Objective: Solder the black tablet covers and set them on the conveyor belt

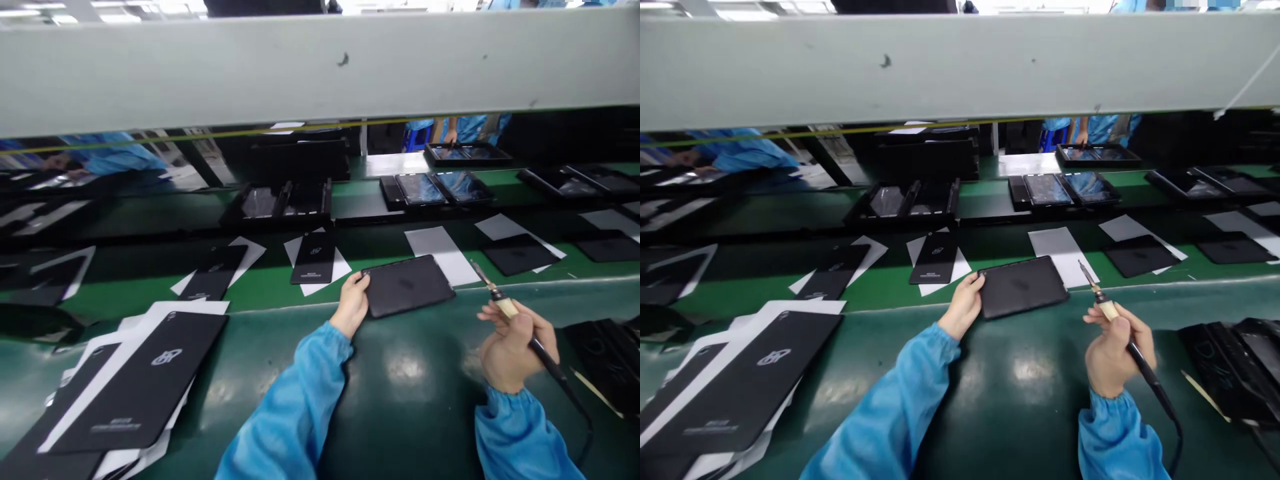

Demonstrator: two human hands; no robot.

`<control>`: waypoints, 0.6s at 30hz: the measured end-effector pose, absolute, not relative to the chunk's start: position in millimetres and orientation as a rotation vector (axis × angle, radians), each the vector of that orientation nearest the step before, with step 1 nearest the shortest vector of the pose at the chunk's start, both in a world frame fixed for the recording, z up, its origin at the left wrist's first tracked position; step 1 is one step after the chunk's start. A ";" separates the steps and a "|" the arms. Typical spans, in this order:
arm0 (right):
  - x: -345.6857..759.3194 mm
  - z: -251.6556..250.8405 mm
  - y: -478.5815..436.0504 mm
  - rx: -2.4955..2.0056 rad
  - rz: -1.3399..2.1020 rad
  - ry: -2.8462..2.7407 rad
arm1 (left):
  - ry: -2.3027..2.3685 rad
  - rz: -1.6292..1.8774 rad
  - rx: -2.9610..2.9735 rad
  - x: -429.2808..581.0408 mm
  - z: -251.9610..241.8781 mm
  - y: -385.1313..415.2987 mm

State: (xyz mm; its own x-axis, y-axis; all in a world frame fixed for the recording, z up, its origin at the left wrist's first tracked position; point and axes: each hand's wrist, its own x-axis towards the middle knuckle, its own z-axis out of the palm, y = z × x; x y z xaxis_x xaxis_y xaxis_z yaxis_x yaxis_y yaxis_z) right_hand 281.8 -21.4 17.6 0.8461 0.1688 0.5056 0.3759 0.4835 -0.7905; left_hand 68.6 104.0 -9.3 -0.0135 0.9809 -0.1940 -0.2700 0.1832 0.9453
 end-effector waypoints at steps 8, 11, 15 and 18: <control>282.8 3.4 -22.8 -1.174 -0.094 -0.558 | 1.922 0.878 1.725 35.2 3.2 185.8; 279.3 4.6 -26.1 -1.226 -0.038 -0.593 | 2.273 0.437 1.843 4.4 -4.4 193.3; 274.5 11.2 -33.9 -1.263 0.022 -0.610 | 2.256 0.436 1.818 -7.3 -5.3 194.3; 273.8 12.0 -42.2 -1.353 0.123 -0.664 | 2.208 0.538 1.807 -11.3 4.0 189.4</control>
State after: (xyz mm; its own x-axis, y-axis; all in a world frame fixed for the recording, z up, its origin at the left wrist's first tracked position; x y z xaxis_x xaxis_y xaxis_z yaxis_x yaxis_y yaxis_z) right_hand 273.8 -42.2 12.0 0.8123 0.4509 0.3699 0.2890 0.2397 -0.9268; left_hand -11.3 189.4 4.0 -0.2082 0.9769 0.0480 0.8896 0.1687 0.4244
